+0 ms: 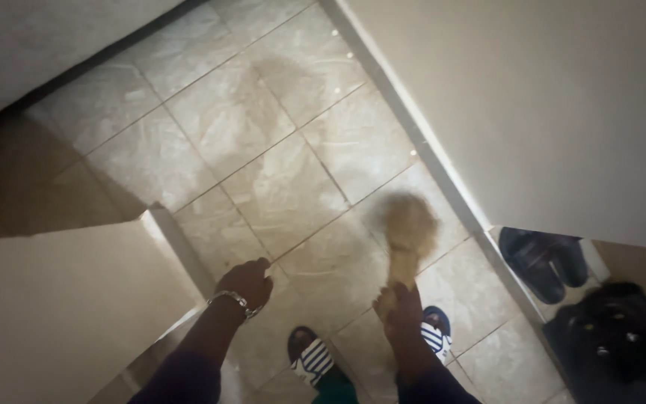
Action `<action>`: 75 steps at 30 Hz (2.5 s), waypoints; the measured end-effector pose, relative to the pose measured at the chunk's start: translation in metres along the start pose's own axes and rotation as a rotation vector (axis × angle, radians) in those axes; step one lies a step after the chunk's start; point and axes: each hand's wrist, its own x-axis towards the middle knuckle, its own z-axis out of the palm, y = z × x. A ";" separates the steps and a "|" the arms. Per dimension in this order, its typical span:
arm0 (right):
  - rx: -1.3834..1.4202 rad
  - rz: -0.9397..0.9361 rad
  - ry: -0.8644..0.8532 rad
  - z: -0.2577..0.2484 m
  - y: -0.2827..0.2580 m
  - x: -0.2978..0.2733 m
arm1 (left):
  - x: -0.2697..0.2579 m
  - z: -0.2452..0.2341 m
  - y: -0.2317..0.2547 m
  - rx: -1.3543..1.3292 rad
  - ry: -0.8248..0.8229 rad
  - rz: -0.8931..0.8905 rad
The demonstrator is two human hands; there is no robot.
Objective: Sweeping the tiled floor with a hand broom.
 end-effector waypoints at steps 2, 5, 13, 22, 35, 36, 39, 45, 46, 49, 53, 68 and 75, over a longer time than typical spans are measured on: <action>0.110 0.111 -0.049 -0.056 0.063 0.041 | 0.001 0.007 -0.011 -0.006 0.012 0.020; 0.190 0.315 -0.198 -0.051 0.129 0.076 | 0.002 0.015 -0.018 0.006 0.002 0.028; -0.143 0.474 -0.104 0.180 0.036 0.027 | -0.001 0.018 -0.031 0.014 0.029 0.026; -0.255 0.051 0.013 0.038 0.016 0.013 | 0.005 -0.011 -0.040 -0.016 0.062 -0.038; -0.094 0.480 -0.307 0.215 0.047 0.022 | -0.005 0.004 -0.052 -0.040 0.074 -0.114; -0.233 0.357 -0.321 0.235 0.017 -0.004 | -0.003 0.009 -0.058 -0.028 0.051 -0.126; -0.402 0.037 -0.331 0.175 -0.018 -0.015 | -0.018 -0.019 -0.040 -0.065 0.080 -0.145; -0.104 -0.055 -0.157 -0.044 0.006 0.084 | 0.003 0.008 -0.044 -0.077 0.119 -0.078; -0.102 -0.049 -0.127 -0.059 0.017 0.096 | 0.005 0.013 -0.045 -0.073 0.090 -0.068; 0.122 0.179 -0.127 -0.055 0.024 0.118 | 0.008 0.025 -0.034 -0.110 0.066 -0.084; -0.014 0.581 -0.276 0.072 0.031 0.135 | -0.014 0.024 -0.036 -0.020 0.031 -0.080; -0.188 0.122 -0.651 -0.145 0.110 0.117 | 0.008 0.007 -0.027 -0.073 0.063 -0.130; -0.320 0.557 -0.292 0.152 0.108 0.024 | -0.007 -0.011 0.002 -0.088 0.142 -0.168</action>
